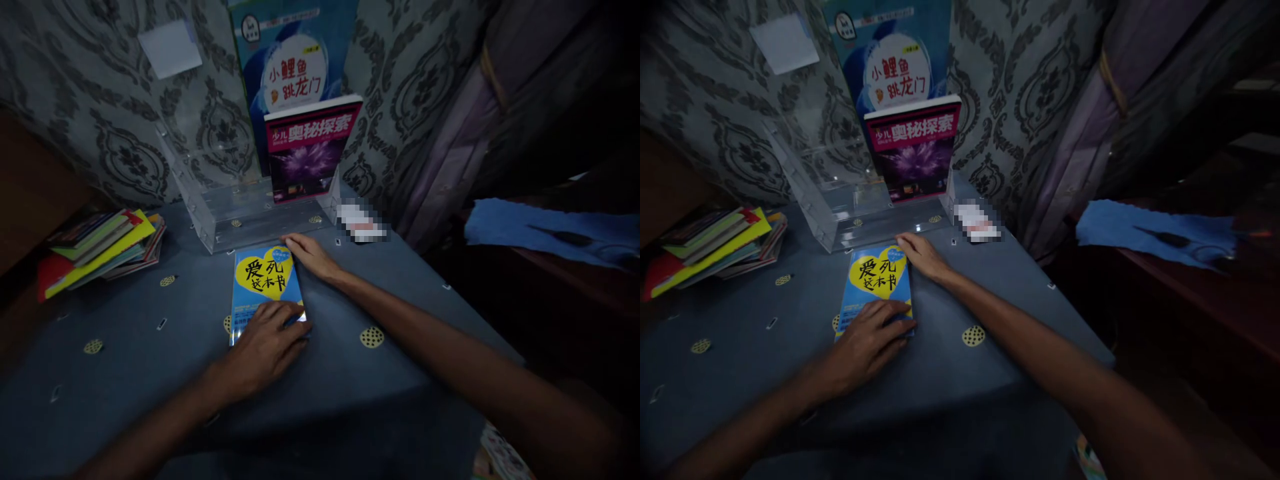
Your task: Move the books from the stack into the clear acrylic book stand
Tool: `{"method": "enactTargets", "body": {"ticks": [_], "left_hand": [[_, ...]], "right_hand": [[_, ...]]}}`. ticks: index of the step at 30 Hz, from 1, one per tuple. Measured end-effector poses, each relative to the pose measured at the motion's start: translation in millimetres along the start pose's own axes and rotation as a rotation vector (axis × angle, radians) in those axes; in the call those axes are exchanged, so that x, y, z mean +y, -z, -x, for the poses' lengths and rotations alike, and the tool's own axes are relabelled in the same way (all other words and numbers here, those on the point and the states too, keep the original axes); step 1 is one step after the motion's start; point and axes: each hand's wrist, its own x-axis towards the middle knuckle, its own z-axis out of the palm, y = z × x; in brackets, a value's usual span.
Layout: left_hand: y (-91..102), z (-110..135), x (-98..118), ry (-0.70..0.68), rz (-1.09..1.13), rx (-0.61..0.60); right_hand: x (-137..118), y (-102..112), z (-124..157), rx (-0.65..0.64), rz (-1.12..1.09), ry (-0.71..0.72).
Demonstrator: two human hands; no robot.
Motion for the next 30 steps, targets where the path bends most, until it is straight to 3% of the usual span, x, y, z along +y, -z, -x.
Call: {"method": "enactTargets", "body": {"ticks": [4,9,17,25,30], "left_hand": [[2.8,3.0,2.2,0.13,-0.092,0.003],[8.6,-0.7,-8.6,0.329,-0.371,-0.055],[6.8,-53.8,-9.5,0.514,-0.592,-0.134],[12.6,-67.7,-3.9,0.537,-0.592,-0.267],[17.1,-64.7,-8.0,0.476,-0.607,-0.24]], "right_hand": [[-3.8,1.5,1.5,0.029,0.028,-0.035],[-8.4,3.2,5.7,0.085,-0.005,-0.161],[-7.8,17.8,28.3,0.111,-0.169,-0.217],[-10.2,20.8,31.0,0.144,-0.199,-0.243],[-9.0,20.7,30.6,0.151,-0.194,-0.238]]}}
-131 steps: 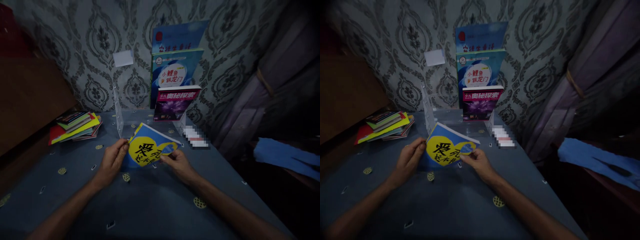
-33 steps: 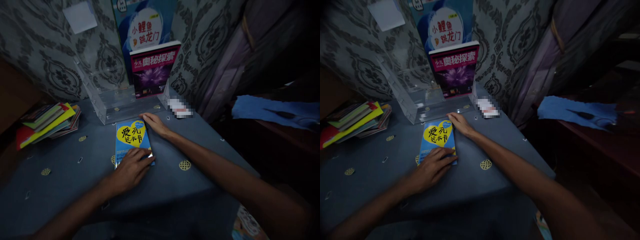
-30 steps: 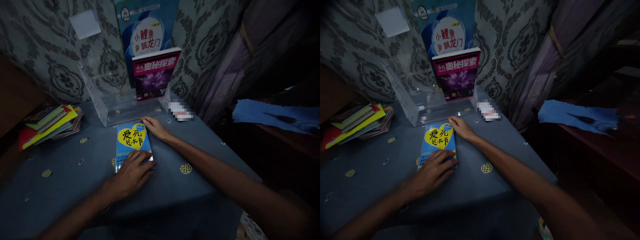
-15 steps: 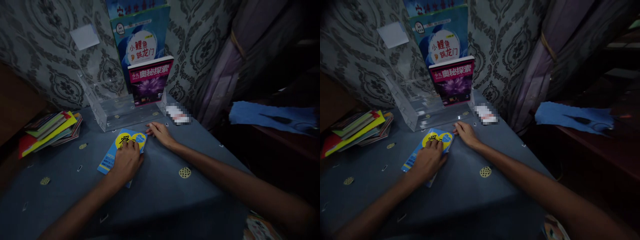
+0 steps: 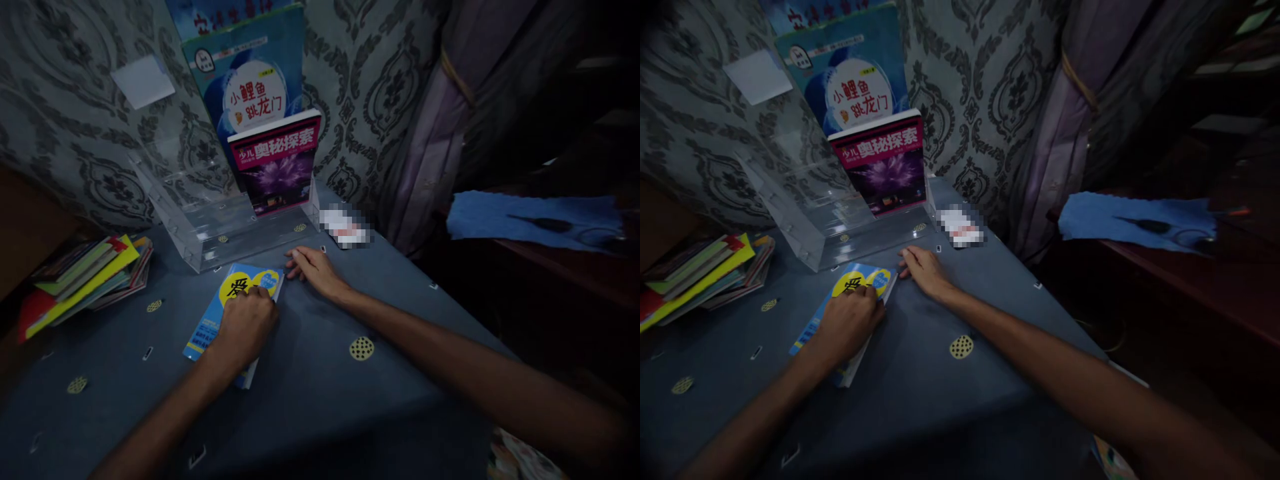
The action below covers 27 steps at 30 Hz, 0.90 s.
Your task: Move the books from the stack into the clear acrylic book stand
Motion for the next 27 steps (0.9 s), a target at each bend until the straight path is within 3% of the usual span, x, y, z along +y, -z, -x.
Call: {"method": "enactTargets", "body": {"ticks": [15,20,27], "left_hand": [[12.7,-0.9,-21.1,0.006,0.124,-0.027],[14.1,0.4,-18.3,0.019,0.11,-0.039],[2.0,2.0,0.7,0.023,0.013,-0.028]], "right_hand": [[-4.6,-0.1,2.3,-0.028,-0.012,-0.024],[-6.1,0.3,2.6,-0.028,0.021,-0.016],[-15.9,2.1,15.1,0.035,0.248,0.266]]}}
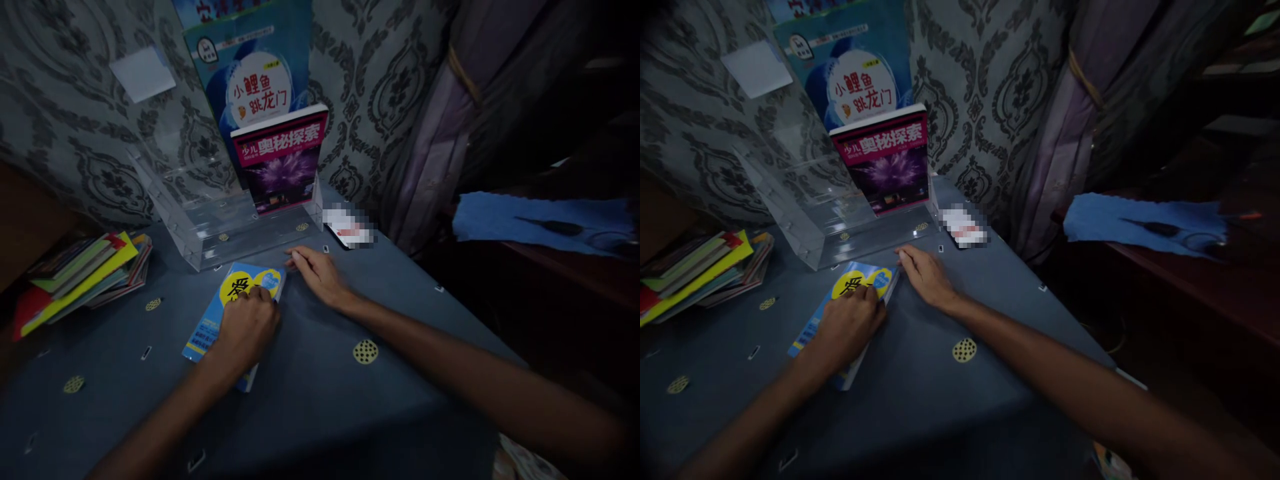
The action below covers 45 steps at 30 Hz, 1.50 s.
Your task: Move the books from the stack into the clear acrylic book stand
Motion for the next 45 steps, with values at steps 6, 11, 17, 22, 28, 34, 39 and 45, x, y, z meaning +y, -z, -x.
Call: {"method": "enactTargets", "body": {"ticks": [6,11,17,22,28,34,39,45], "left_hand": [[-1.8,-0.8,10.5,0.005,-0.01,-0.064],[-3.8,9.1,-7.0,-0.058,0.08,-0.043],[-29.8,59.2,-68.0,-0.442,0.376,-0.032],[-54.6,75.0,-76.2,-0.437,0.346,0.075],[-63.5,58.1,-56.2,-0.352,0.173,0.237],[-58.3,50.8,-46.4,-0.348,0.136,0.368],[-49.5,49.9,-45.3,-0.359,0.165,0.424],[-45.0,51.2,-45.9,-0.403,0.132,0.485]], "right_hand": [[-10.0,-0.5,6.6,-0.182,0.13,0.114],[-11.5,-3.7,9.6,-0.231,0.232,0.098],[-10.6,-8.8,9.9,-0.239,0.305,0.104],[-8.4,-21.5,-8.2,-0.301,0.274,0.147],[0.9,-44.1,-40.3,-0.348,0.231,0.219],[15.7,-52.4,-50.7,-0.381,0.221,0.261],[17.3,-51.5,-42.4,-0.367,0.219,0.28],[4.3,-45.7,-22.5,-0.365,0.237,0.292]]}}
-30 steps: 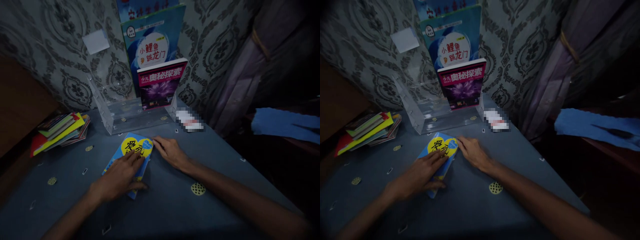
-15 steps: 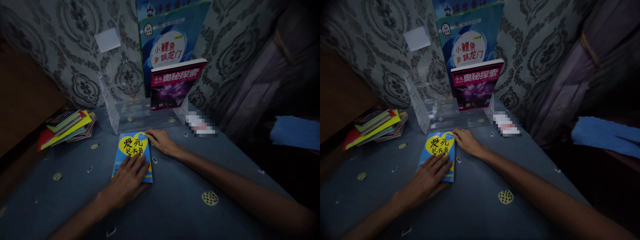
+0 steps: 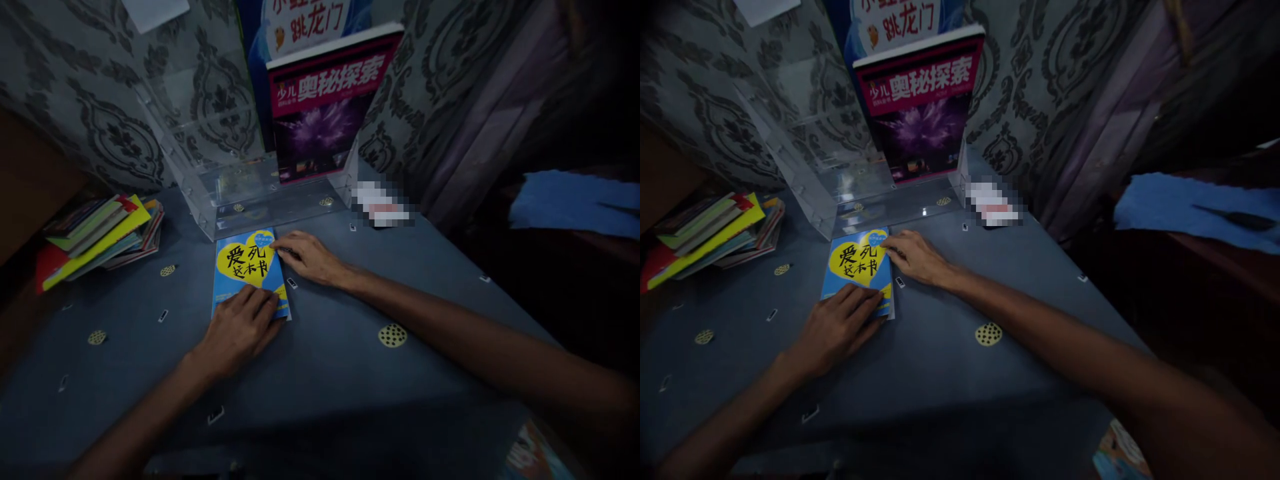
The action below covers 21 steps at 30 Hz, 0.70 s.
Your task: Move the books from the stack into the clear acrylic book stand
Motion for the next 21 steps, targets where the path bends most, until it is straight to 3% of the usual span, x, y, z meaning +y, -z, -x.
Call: {"method": "enactTargets", "body": {"ticks": [6,16,21], "left_hand": [[4.4,-0.2,-2.4,0.008,0.01,-0.065],[1.2,5.8,-1.1,0.017,0.052,-0.062],[-0.9,11.2,-4.0,0.012,0.112,-0.05]], "right_hand": [[-23.6,7.8,24.5,-0.014,-0.115,0.006],[-61.2,9.4,55.3,0.029,-0.22,-0.039],[-75.8,7.5,68.3,0.02,-0.127,0.152]]}}
